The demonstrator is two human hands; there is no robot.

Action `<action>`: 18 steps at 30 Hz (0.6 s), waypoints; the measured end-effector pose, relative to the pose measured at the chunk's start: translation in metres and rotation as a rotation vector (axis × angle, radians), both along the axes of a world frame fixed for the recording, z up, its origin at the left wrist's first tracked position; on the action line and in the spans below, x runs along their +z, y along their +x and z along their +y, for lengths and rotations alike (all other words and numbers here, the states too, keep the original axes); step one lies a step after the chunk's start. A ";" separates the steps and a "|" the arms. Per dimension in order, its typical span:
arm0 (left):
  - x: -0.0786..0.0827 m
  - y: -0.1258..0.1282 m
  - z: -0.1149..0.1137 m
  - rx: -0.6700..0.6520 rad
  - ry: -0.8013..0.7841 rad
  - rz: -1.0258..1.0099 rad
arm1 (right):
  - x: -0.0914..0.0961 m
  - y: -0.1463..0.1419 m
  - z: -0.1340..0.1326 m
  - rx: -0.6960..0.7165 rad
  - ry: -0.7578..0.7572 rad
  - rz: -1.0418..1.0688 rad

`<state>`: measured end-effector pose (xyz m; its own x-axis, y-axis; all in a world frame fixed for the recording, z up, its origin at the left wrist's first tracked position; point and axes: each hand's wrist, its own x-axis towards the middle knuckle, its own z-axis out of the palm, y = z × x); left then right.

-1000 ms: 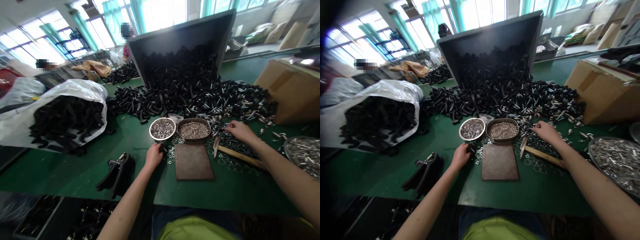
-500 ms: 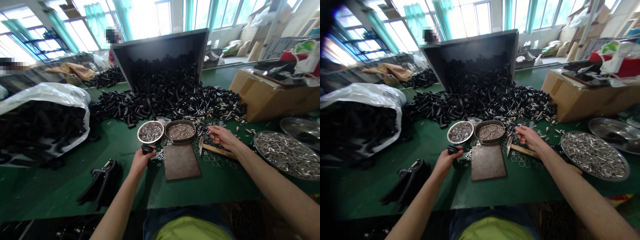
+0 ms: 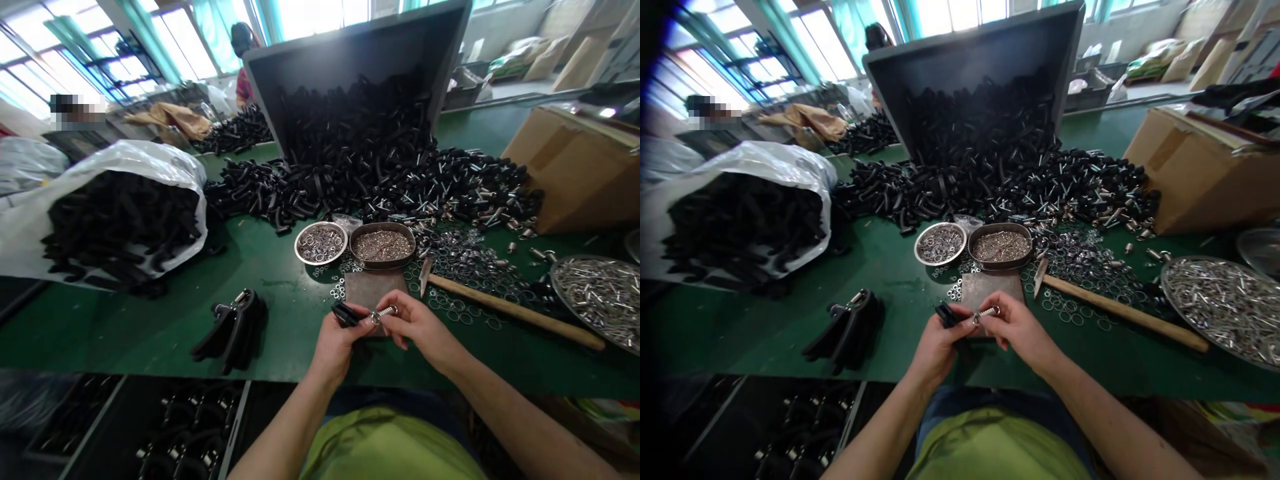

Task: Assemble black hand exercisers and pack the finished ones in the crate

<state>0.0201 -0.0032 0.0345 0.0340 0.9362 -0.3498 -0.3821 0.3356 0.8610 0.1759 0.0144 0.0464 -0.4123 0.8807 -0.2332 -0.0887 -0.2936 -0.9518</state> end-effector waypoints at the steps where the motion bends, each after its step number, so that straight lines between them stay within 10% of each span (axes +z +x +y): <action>1: 0.000 -0.001 0.000 -0.001 0.012 0.023 | -0.001 0.000 0.001 -0.002 -0.024 0.025; 9: -0.002 0.000 -0.002 -0.062 0.256 0.453 | 0.007 0.008 0.009 -0.078 0.187 -0.258; 18: -0.013 0.032 -0.006 -0.144 -0.341 -0.375 | 0.027 0.011 -0.003 -0.142 0.266 -0.239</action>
<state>0.0517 -0.0092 0.0220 0.3353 0.7476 -0.5733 -0.5721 0.6451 0.5066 0.1870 0.0113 0.0733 -0.2439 0.9677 -0.0635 0.1225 -0.0342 -0.9919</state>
